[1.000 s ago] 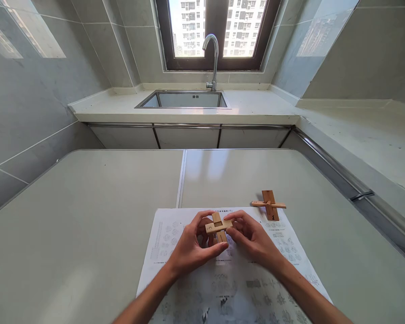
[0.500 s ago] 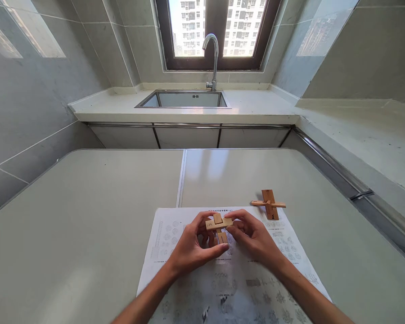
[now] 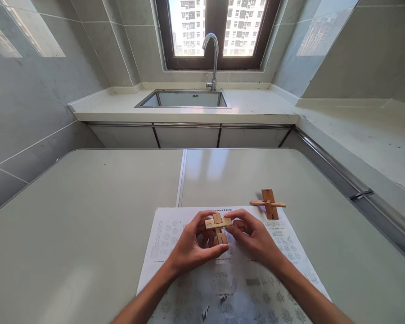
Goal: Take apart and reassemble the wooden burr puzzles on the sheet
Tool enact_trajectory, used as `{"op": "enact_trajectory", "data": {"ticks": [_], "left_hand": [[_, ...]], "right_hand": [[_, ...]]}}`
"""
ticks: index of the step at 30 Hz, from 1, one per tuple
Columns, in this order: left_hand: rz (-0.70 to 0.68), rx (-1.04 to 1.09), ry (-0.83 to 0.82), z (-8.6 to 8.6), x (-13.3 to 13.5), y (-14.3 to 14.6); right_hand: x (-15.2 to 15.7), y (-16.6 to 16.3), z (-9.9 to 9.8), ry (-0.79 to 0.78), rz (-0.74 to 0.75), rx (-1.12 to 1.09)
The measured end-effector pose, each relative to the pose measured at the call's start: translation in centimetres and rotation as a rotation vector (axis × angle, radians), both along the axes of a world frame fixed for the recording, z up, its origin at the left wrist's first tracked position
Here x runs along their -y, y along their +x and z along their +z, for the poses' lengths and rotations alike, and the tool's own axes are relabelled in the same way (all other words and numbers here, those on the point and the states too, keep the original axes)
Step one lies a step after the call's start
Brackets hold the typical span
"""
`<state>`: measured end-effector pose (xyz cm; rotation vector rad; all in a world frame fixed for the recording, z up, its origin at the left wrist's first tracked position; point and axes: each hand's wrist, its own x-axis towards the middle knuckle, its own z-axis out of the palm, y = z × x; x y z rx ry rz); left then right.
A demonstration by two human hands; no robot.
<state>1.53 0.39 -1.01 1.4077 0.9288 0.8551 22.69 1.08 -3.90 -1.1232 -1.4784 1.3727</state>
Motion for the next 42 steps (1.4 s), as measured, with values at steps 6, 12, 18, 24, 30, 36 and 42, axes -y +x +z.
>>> {"op": "enact_trajectory", "data": {"ticks": [6,12,18,24,30,36,42], "left_hand": [[-0.005,0.007,-0.001,0.1,0.1,0.0],[0.001,-0.002,-0.004,0.1,0.2,0.0],[0.087,0.018,-0.046,0.0,-0.2,-0.5],[0.251,0.109,-0.109,-0.3,-0.7,-0.7],[0.295,0.169,-0.147,0.0,-0.6,-0.6],[0.245,0.122,-0.115,-0.4,-0.5,-0.6],[0.234,0.092,-0.08,-0.7,-0.4,-0.7]], "right_hand": [[0.0,-0.1,0.0,0.003,-0.015,0.011],[0.1,-0.2,0.1,0.008,-0.018,0.027],[-0.2,0.0,0.5,0.039,-0.045,-0.002],[0.0,-0.3,0.5,0.188,-0.052,0.225],[0.5,-0.7,-0.5,0.44,0.044,0.442],[0.6,-0.7,-1.0,0.445,0.079,0.527],[0.4,-0.7,-0.3,0.399,0.086,0.409]]}}
